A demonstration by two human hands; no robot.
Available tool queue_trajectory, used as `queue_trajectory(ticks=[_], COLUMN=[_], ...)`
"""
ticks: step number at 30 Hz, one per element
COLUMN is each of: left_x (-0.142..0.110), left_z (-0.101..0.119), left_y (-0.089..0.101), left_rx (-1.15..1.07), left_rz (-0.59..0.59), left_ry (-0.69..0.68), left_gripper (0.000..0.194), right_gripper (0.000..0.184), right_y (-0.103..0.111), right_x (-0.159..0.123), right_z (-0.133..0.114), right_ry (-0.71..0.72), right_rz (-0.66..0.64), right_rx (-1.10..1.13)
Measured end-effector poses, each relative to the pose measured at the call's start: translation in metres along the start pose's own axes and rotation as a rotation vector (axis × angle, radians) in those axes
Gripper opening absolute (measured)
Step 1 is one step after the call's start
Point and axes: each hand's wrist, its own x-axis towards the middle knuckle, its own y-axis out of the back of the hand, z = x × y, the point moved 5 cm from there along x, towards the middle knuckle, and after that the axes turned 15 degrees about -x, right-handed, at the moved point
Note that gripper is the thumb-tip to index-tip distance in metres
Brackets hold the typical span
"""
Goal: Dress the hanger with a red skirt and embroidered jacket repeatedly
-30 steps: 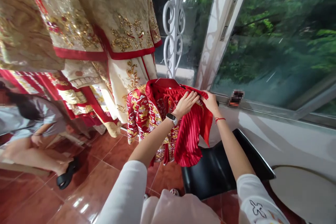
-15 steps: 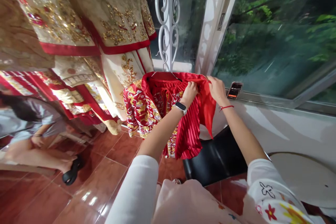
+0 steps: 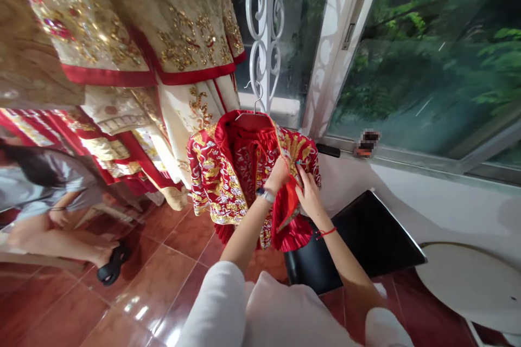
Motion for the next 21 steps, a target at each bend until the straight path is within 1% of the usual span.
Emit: queue_trajectory(ticks=[1, 2, 3, 5, 6, 7, 8, 9, 11, 13, 15, 17, 19, 21], left_x=[-0.019, -0.038, -0.057, -0.093, -0.105, -0.113, -0.115, -0.114, -0.109, -0.104, -0.097, -0.090, -0.082, -0.072], left_z=[0.001, 0.000, -0.004, -0.016, -0.023, -0.031, -0.040, -0.049, -0.067, -0.083, -0.091, -0.086, -0.067, -0.043], left_y=[0.008, 0.021, 0.039, 0.080, 0.099, 0.117, 0.132, 0.145, 0.164, 0.174, 0.177, 0.179, 0.178, 0.164], left_rx=[-0.015, -0.028, -0.036, -0.029, -0.022, -0.013, -0.002, 0.009, -0.010, -0.134, -0.310, -0.381, -0.338, -0.286], left_rz=[0.071, 0.188, 0.350, 0.715, 0.851, 0.934, 0.975, 0.986, 0.970, 0.924, 0.834, 0.793, 0.809, 0.806], left_ry=[0.020, 0.066, 0.141, 0.342, 0.436, 0.507, 0.554, 0.579, 0.591, 0.585, 0.567, 0.547, 0.520, 0.482], left_gripper=[0.052, 0.051, 0.048, 0.048, 0.052, 0.058, 0.064, 0.067, 0.065, 0.058, 0.054, 0.051, 0.047, 0.043], right_gripper=[0.065, 0.066, 0.067, 0.069, 0.069, 0.070, 0.070, 0.069, 0.066, 0.062, 0.057, 0.054, 0.053, 0.056], right_y=[-0.007, -0.013, -0.018, -0.024, -0.026, -0.028, -0.030, -0.032, -0.035, -0.038, -0.038, -0.032, -0.022, -0.016], right_x=[-0.004, -0.006, -0.007, -0.005, -0.002, 0.002, 0.005, 0.009, 0.014, 0.018, 0.024, 0.031, 0.038, 0.039], right_z=[0.007, 0.013, 0.017, 0.020, 0.019, 0.016, 0.011, 0.006, -0.004, -0.008, -0.008, -0.008, -0.014, -0.028], right_ry=[0.002, 0.012, 0.021, 0.032, 0.029, 0.022, 0.014, 0.005, -0.017, -0.050, -0.102, -0.145, -0.186, -0.231], right_rz=[-0.030, -0.063, -0.091, -0.126, -0.131, -0.127, -0.116, -0.095, -0.040, -0.007, -0.017, -0.031, 0.012, 0.089], right_rx=[0.038, 0.074, 0.101, 0.112, 0.098, 0.079, 0.060, 0.044, 0.019, -0.005, -0.030, -0.031, 0.001, 0.047])
